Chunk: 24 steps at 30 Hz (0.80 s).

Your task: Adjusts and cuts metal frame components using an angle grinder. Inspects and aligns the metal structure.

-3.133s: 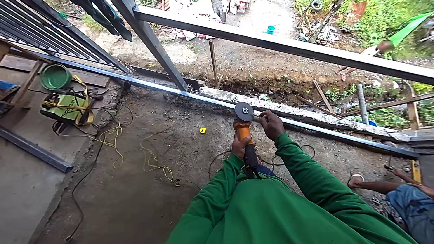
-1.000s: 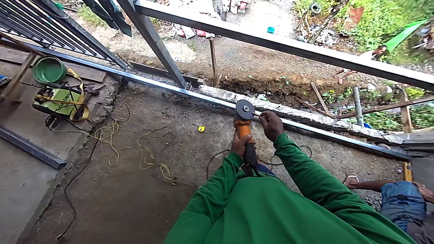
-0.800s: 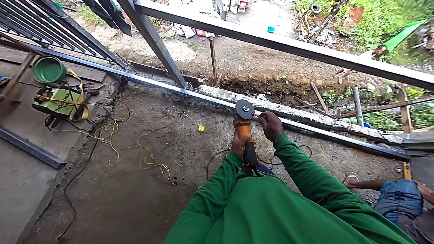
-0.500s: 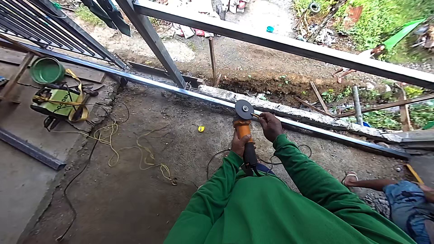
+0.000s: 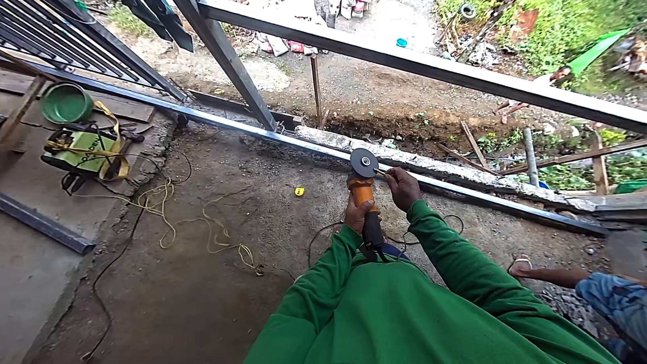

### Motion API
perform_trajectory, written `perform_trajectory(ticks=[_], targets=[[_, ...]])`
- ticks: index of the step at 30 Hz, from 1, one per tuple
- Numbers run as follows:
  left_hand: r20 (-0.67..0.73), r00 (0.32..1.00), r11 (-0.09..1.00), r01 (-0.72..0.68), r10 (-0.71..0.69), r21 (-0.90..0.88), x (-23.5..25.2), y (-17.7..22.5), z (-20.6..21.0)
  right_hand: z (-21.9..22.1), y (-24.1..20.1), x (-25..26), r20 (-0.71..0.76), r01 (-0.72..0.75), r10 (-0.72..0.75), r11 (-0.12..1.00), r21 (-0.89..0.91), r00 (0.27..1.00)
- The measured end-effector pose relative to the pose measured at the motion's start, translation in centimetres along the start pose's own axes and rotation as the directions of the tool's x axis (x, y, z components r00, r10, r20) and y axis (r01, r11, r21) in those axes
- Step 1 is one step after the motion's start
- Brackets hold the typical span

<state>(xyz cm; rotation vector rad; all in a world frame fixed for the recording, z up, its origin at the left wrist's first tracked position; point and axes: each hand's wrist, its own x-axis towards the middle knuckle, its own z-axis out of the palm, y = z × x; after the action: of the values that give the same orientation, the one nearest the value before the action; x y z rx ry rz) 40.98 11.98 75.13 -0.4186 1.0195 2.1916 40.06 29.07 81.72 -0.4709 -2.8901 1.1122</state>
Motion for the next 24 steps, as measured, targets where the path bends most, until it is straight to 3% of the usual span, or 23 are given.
perform_trajectory(ticks=[13,24], targets=[[-0.003,1.000,1.000,0.007,-0.007,0.007,-0.3,0.5,-0.5,0.5,-0.6,-0.3,0.008,-0.011,0.012,1.000,-0.026,1.000],[0.006,1.000,1.000,0.004,-0.005,0.014,-0.9,0.1,-1.0,0.2,-1.4,-0.8,0.124,-0.096,0.113,0.987,-0.131,0.986]])
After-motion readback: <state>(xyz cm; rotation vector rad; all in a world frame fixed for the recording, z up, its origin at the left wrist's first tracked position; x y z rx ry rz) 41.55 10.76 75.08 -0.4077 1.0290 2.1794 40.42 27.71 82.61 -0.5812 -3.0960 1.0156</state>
